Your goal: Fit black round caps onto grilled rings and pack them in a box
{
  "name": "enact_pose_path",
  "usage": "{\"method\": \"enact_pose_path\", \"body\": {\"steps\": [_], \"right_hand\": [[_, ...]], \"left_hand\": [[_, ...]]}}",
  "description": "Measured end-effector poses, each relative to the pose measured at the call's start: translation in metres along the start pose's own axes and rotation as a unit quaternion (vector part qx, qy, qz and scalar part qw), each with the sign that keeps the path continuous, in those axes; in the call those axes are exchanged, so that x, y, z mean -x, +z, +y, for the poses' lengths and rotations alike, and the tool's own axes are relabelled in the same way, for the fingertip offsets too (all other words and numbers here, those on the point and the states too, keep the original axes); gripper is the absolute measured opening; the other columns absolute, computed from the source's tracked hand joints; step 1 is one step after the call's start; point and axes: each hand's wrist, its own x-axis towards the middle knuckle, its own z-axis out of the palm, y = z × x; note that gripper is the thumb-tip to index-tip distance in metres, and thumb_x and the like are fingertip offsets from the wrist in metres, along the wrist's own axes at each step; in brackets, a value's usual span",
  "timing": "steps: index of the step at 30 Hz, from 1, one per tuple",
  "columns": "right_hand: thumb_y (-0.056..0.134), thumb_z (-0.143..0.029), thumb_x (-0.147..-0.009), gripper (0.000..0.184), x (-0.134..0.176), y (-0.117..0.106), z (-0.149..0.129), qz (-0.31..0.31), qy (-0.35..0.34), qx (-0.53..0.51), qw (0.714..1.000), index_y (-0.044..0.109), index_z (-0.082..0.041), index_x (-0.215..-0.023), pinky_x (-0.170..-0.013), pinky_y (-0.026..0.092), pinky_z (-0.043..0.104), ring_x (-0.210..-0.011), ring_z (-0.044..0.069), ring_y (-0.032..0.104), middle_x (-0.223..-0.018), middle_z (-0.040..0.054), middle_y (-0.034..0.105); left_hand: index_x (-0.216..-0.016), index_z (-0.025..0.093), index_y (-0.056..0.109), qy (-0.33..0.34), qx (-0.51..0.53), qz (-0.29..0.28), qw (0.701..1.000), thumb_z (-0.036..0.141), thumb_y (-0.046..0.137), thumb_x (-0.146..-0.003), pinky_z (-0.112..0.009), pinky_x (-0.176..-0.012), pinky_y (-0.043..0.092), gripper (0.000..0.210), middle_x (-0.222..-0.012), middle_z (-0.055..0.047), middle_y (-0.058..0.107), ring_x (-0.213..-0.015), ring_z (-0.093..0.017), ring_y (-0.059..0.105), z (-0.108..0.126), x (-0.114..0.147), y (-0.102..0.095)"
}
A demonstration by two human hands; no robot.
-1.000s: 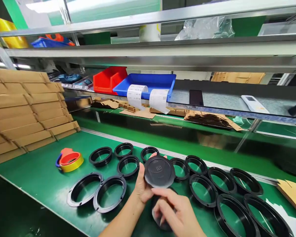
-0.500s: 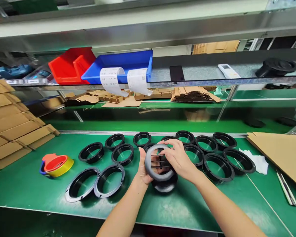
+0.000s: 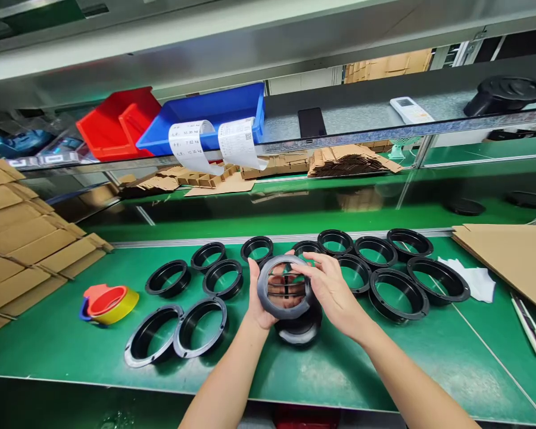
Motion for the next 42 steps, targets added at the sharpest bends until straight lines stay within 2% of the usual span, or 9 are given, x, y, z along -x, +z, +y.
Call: {"method": "enact_pose_path", "body": {"steps": [11,17,21,25,28,31,34,38,42], "right_hand": [[0.022,-0.049,-0.104,0.051,0.008,0.003,0.002,0.005,-0.036,0.069,0.997,0.044,-0.034,-0.147,-0.114,0.035,0.055,-0.140,0.030,0.031,-0.151,0.0061,0.036],[0.065,-0.061,-0.086,0.079,0.013,0.024,0.002,-0.024,-0.146,0.286,0.947,0.042,-0.018,-0.149,-0.118,0.019,0.067,-0.144,0.041,0.020,-0.157,0.0165,0.029],[0.075,-0.070,-0.071,0.116,0.010,0.019,-0.012,-0.085,-0.081,0.287,0.951,0.021,-0.012,-0.156,-0.115,0.016,0.071,-0.146,0.045,0.008,-0.160,0.0256,0.005],[0.080,-0.070,-0.061,0.127,0.014,-0.004,-0.017,-0.121,-0.035,0.223,0.967,0.012,-0.023,-0.157,-0.115,0.019,0.066,-0.141,0.042,0.023,-0.153,0.0196,0.021],[0.083,-0.064,-0.059,0.121,0.027,-0.040,0.007,-0.033,0.029,0.251,0.967,0.022,-0.025,-0.156,-0.112,0.031,0.057,-0.135,0.039,0.031,-0.147,0.0174,0.027],[0.076,-0.060,-0.069,0.103,0.047,-0.083,0.053,0.075,0.137,0.366,0.917,0.031,-0.020,-0.153,-0.108,0.034,0.058,-0.130,0.041,0.036,-0.142,0.0210,0.032],[0.067,-0.065,-0.075,0.096,0.068,-0.110,0.096,0.082,0.194,0.441,0.872,0.034,-0.019,-0.152,-0.106,0.034,0.059,-0.130,0.043,0.037,-0.138,0.0230,0.036],[0.059,-0.074,-0.077,0.099,0.083,-0.111,0.118,0.042,0.185,0.501,0.845,0.029,-0.020,-0.154,-0.110,0.021,0.066,-0.134,0.042,0.035,-0.138,0.0240,0.039],[0.051,-0.081,-0.078,0.100,0.097,-0.095,0.108,-0.003,0.186,0.521,0.833,0.032,-0.018,-0.153,-0.112,0.011,0.069,-0.135,0.040,0.036,-0.137,0.0251,0.043]], "left_hand": [[-0.139,0.022,0.051,0.008,-0.032,0.008,0.999,0.084,0.046,-0.080,-0.062,-0.106,0.037,0.086,-0.131,-0.016,0.061,-0.124,-0.040,0.054,-0.001,0.002,0.001],[-0.131,0.018,0.058,0.050,-0.048,0.093,0.993,0.076,0.042,-0.088,-0.050,-0.113,0.037,0.074,-0.127,-0.013,0.065,-0.131,-0.034,0.049,-0.003,-0.003,0.001],[-0.134,0.017,0.057,-0.021,-0.076,0.079,0.994,0.080,0.043,-0.084,-0.049,-0.118,0.031,0.081,-0.134,-0.013,0.061,-0.138,-0.035,0.041,-0.014,-0.002,-0.003],[-0.145,0.030,0.043,-0.042,-0.116,0.045,0.991,0.083,0.044,-0.081,-0.053,-0.120,0.025,0.083,-0.147,-0.008,0.050,-0.142,-0.035,0.034,-0.025,0.001,0.001],[-0.148,0.035,0.034,0.000,-0.175,0.013,0.985,0.080,0.042,-0.085,-0.056,-0.119,0.024,0.078,-0.152,-0.008,0.042,-0.144,-0.034,0.031,-0.025,-0.001,0.010],[-0.145,0.027,0.040,0.046,-0.221,0.014,0.974,0.068,0.041,-0.093,-0.058,-0.117,0.027,0.067,-0.149,-0.014,0.045,-0.140,-0.036,0.036,-0.016,-0.003,0.014],[-0.140,0.020,0.045,0.055,-0.229,0.028,0.971,0.061,0.043,-0.096,-0.058,-0.112,0.034,0.060,-0.143,-0.017,0.050,-0.134,-0.037,0.043,-0.010,-0.004,0.013],[-0.135,0.017,0.051,0.059,-0.257,0.034,0.964,0.053,0.049,-0.096,-0.052,-0.108,0.041,0.053,-0.138,-0.017,0.054,-0.129,-0.035,0.049,-0.010,-0.005,0.008],[-0.131,0.017,0.054,0.073,-0.261,0.051,0.961,0.048,0.052,-0.096,-0.048,-0.106,0.044,0.047,-0.135,-0.015,0.056,-0.125,-0.032,0.051,-0.009,-0.006,0.006]]}}
